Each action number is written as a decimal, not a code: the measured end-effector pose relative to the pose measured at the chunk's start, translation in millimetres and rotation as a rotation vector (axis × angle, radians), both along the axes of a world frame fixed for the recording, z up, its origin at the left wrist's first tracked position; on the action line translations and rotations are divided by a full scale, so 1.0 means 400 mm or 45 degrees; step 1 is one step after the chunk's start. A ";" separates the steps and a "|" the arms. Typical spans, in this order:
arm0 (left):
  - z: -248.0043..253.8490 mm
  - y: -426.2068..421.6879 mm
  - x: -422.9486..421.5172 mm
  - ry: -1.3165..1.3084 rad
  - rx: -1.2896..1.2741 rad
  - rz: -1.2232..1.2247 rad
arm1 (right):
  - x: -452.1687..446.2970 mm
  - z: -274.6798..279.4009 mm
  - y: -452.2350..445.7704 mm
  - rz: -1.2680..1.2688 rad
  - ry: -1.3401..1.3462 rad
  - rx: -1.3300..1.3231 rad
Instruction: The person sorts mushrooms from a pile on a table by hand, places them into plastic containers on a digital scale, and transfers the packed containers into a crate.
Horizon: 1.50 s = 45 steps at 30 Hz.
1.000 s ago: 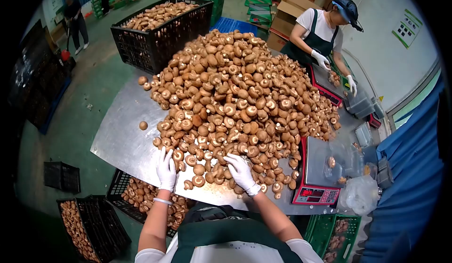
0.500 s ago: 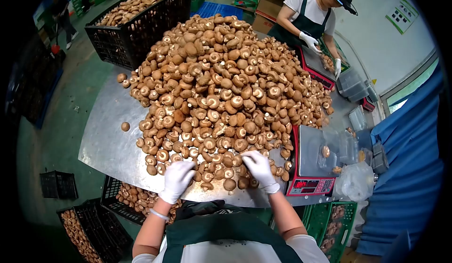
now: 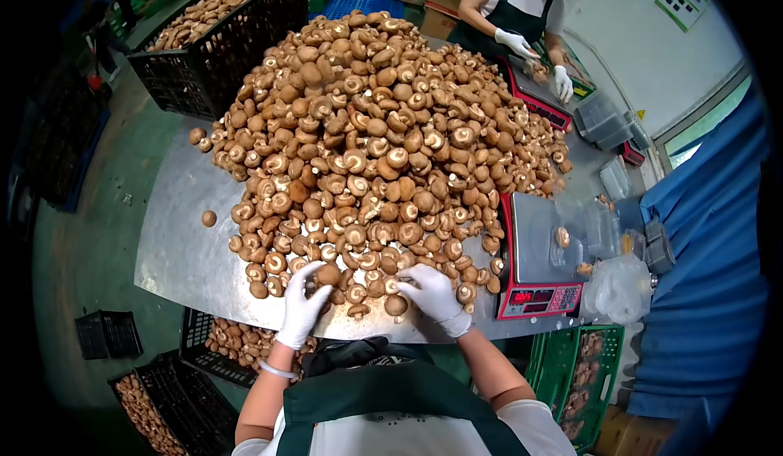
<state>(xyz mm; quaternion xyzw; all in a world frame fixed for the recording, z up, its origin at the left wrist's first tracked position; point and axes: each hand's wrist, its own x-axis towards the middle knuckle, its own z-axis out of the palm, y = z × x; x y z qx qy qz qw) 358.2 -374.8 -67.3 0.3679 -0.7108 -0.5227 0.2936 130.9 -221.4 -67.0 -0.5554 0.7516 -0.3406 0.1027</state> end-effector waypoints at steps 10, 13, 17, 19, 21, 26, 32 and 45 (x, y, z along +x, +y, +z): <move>0.040 0.001 0.186 0.319 0.550 0.340 | 0.098 0.009 -0.058 0.037 0.072 0.157; 0.013 -0.015 0.301 0.312 0.413 0.507 | 0.182 0.057 -0.069 0.299 -0.250 -0.064; -0.067 -0.024 0.485 -0.758 -0.391 0.641 | 0.260 0.082 -0.037 0.557 -0.179 0.070; -0.027 -0.001 0.483 -0.798 -0.600 0.639 | 0.199 0.069 -0.001 0.263 -0.083 -0.043; -0.041 0.017 0.457 -0.565 -0.439 0.564 | 0.148 0.039 0.052 0.022 0.442 0.148; -0.083 0.044 0.233 -0.400 -0.402 -0.008 | 0.167 -0.041 0.091 0.033 0.312 0.426; -0.135 0.053 0.121 -0.356 -0.452 -0.134 | 0.274 -0.061 0.009 0.257 0.081 0.282; -0.008 0.014 0.506 -0.793 -0.241 0.088 | 0.319 -0.035 -0.267 0.437 0.564 0.118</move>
